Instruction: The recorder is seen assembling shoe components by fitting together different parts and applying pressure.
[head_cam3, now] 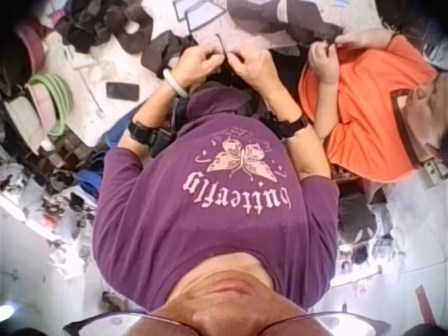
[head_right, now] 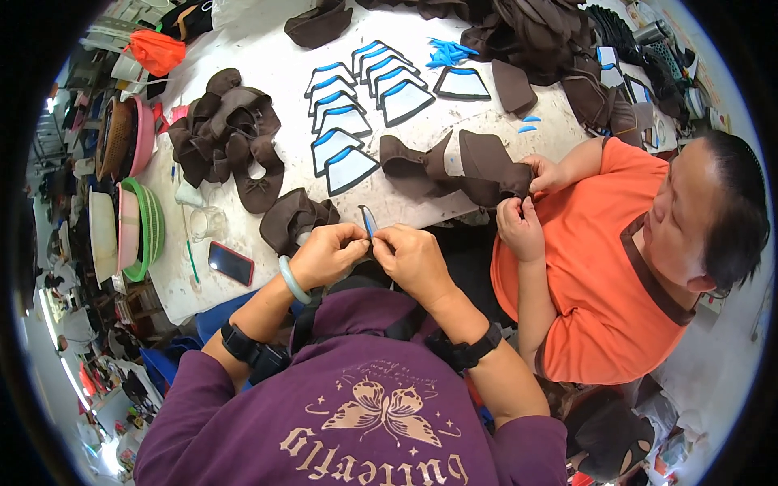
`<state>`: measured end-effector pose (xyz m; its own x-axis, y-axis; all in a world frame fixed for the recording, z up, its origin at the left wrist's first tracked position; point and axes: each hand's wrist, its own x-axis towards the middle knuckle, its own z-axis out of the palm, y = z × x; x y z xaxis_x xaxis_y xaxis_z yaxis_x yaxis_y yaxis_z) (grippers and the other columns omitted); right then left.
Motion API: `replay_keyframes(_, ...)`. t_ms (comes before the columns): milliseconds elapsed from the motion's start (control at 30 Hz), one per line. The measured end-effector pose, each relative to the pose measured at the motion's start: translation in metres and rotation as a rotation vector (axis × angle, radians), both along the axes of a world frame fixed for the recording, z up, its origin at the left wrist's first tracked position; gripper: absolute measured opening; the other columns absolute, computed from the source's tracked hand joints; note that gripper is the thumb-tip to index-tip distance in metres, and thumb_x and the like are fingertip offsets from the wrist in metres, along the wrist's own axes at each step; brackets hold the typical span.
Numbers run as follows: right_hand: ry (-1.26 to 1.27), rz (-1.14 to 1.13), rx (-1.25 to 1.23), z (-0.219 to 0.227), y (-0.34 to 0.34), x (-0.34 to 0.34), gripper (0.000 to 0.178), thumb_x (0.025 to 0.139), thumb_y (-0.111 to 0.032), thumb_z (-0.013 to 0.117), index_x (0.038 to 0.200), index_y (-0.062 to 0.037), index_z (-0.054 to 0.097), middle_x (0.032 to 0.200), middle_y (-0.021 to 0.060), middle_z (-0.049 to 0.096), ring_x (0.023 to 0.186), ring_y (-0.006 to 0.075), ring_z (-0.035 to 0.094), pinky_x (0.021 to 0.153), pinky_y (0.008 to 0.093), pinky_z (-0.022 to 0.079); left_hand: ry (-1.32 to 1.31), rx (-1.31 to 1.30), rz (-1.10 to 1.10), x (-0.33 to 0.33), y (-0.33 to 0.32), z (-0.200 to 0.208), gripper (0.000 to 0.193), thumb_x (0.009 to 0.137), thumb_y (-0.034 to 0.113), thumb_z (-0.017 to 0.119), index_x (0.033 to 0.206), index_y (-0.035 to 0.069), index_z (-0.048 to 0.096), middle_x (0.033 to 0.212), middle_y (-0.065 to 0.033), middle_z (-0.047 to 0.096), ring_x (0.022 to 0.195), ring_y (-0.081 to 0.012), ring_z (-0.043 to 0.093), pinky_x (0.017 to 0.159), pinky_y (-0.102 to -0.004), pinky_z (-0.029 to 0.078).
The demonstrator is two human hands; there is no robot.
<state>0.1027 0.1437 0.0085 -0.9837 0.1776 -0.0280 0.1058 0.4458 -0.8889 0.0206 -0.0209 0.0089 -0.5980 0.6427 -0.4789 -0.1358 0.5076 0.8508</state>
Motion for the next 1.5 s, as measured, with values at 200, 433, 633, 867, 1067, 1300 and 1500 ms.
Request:
replay_keyframes(200, 0.120, 0.066, 0.123, -0.007, -0.004, 0.004, 0.008, 0.081, -0.009, 0.064, 0.081, -0.0003, 0.065, 0.073, 0.0145, 0.062, 0.064, 0.0333, 0.062, 0.059, 0.0397, 0.050, 0.127, -0.055, -0.085, -0.002, 0.000, 0.009, 0.018, 0.088, 0.014, 0.058, 0.086, -0.003, 0.065, 0.067, -0.0096, 0.063, 0.061, -0.0120, 0.058, 0.057, -0.0306, 0.047)
replay_keyframes(433, 0.122, 0.064, 0.192, -0.010, -0.007, 0.006, 0.009, 0.079, -0.009, 0.064, 0.079, 0.0005, 0.064, 0.073, 0.0142, 0.063, 0.064, 0.0328, 0.062, 0.058, 0.0389, 0.050, 0.383, -0.060, -0.158, 0.002, 0.005, 0.008, 0.017, 0.084, 0.014, 0.058, 0.083, -0.003, 0.063, 0.070, -0.0199, 0.060, 0.062, -0.0275, 0.062, 0.059, -0.0360, 0.048)
replay_keyframes(633, -0.106, -0.037, -0.182, 0.001, 0.003, 0.008, 0.015, 0.079, -0.010, 0.064, 0.085, 0.0028, 0.068, 0.074, 0.0161, 0.067, 0.063, 0.0268, 0.066, 0.059, 0.0324, 0.051, 0.109, -0.028, -0.088, 0.000, 0.006, 0.014, 0.019, 0.083, 0.016, 0.057, 0.080, -0.002, 0.064, 0.071, -0.0213, 0.063, 0.066, -0.0378, 0.062, 0.061, -0.0417, 0.049)
replay_keyframes(867, -0.179, -0.057, -0.216, -0.003, 0.004, 0.012, 0.017, 0.079, -0.011, 0.066, 0.085, 0.0040, 0.069, 0.074, 0.0157, 0.067, 0.061, 0.0245, 0.066, 0.057, 0.0311, 0.050, 0.419, 0.012, -0.176, 0.011, 0.008, 0.004, 0.019, 0.085, 0.016, 0.059, 0.084, -0.002, 0.064, 0.067, -0.0152, 0.061, 0.058, -0.0213, 0.059, 0.057, -0.0346, 0.047)
replay_keyframes(1067, -0.064, -0.089, -0.184, -0.004, 0.003, 0.014, 0.012, 0.079, -0.008, 0.065, 0.083, 0.0023, 0.069, 0.074, 0.0149, 0.067, 0.063, 0.0243, 0.066, 0.058, 0.0306, 0.050, 0.061, -0.023, -0.030, 0.012, 0.008, 0.010, 0.023, 0.087, 0.019, 0.061, 0.086, -0.003, 0.065, 0.067, -0.0089, 0.062, 0.059, -0.0132, 0.056, 0.056, -0.0303, 0.046)
replay_keyframes(1300, 0.104, -0.043, -0.004, -0.003, 0.001, 0.014, 0.009, 0.078, -0.007, 0.066, 0.084, 0.0008, 0.067, 0.075, 0.0151, 0.064, 0.063, 0.0316, 0.063, 0.058, 0.0358, 0.051, 0.181, -0.077, -0.078, 0.007, 0.009, 0.010, 0.021, 0.088, 0.016, 0.060, 0.085, -0.004, 0.065, 0.064, -0.0088, 0.061, 0.058, -0.0085, 0.054, 0.054, -0.0286, 0.045)
replay_keyframes(1500, 0.082, -0.064, -0.036, -0.001, 0.001, 0.013, 0.011, 0.079, -0.009, 0.065, 0.084, 0.0010, 0.067, 0.077, 0.0162, 0.065, 0.066, 0.0338, 0.064, 0.061, 0.0380, 0.052, 0.290, -0.074, -0.167, 0.007, 0.012, 0.011, 0.018, 0.087, 0.014, 0.058, 0.084, -0.003, 0.064, 0.067, -0.0170, 0.061, 0.058, -0.0221, 0.059, 0.057, -0.0343, 0.047)
